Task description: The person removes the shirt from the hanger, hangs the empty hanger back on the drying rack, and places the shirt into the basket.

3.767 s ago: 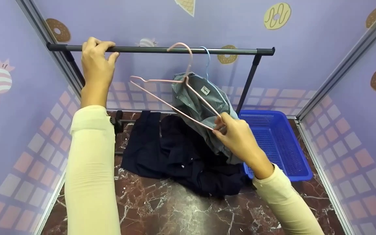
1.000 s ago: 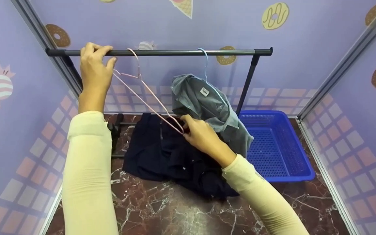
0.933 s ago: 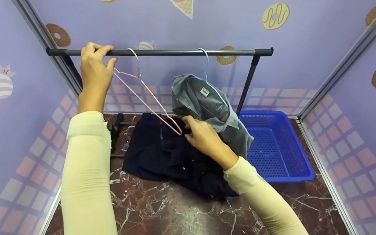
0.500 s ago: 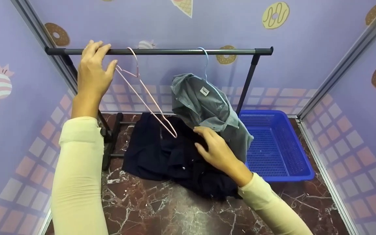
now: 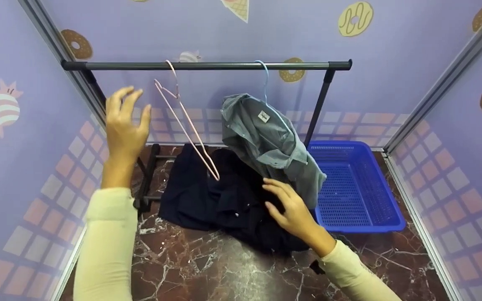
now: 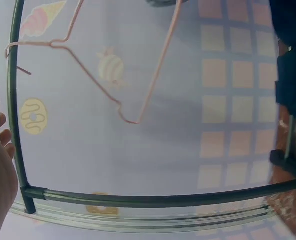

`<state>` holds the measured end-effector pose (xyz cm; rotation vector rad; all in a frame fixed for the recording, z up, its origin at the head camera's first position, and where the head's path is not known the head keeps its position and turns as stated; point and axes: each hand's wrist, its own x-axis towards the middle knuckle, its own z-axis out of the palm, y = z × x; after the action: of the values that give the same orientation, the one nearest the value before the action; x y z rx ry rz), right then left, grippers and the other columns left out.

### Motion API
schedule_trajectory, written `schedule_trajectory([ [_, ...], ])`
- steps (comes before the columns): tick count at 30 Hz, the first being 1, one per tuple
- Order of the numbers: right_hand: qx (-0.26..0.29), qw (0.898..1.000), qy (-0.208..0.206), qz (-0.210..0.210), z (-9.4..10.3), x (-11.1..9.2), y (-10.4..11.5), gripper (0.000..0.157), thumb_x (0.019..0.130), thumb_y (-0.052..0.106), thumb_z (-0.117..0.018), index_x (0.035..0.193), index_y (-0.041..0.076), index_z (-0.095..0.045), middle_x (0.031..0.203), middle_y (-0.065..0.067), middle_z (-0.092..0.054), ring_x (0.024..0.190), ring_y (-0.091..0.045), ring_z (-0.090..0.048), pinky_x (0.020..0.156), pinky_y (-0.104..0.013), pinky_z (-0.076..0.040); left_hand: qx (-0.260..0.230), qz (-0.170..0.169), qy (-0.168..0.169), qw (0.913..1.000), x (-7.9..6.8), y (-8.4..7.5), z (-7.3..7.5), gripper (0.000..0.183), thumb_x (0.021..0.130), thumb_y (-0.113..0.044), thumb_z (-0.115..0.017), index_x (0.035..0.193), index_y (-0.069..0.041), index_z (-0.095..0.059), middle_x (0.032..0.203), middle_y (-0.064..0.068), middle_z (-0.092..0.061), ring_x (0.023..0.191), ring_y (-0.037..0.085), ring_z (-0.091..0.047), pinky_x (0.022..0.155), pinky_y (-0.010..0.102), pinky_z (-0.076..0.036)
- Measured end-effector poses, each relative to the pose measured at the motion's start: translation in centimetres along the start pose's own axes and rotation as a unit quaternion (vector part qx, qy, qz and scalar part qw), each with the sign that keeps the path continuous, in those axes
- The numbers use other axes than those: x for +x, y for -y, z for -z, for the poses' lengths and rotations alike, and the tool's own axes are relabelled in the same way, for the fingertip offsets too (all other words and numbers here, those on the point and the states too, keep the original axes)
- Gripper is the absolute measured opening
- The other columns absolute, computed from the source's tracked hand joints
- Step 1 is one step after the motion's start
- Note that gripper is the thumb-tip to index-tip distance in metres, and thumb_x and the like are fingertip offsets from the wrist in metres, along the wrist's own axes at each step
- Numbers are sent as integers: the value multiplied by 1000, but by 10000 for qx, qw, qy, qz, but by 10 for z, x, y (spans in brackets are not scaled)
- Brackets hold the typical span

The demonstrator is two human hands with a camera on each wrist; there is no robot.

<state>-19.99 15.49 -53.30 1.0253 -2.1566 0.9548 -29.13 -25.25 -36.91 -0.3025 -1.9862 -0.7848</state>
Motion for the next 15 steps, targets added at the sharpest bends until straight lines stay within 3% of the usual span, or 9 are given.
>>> schedule_trajectory([
  [7,88,9999,-23,-85,-5,-34,-11,47,90,7,-72,136,5,-63,143,-11,-62,125,-31,-63,115,-25,-42,-28,193,-270,9994,-47,16,-6,26,95,-10,-71,119,1,-71,121,23,-65,118,40,-57,110,44,-46],
  [15,-119,9999,34,-84,-16,-67,-21,59,84,5,-77,140,5,-61,144,-15,-61,125,-34,-62,117,-25,-40,189,665,-56,9976,-104,39,-18,24,94,-8,-72,116,2,-73,117,23,-64,116,41,-56,107,49,-46],
])
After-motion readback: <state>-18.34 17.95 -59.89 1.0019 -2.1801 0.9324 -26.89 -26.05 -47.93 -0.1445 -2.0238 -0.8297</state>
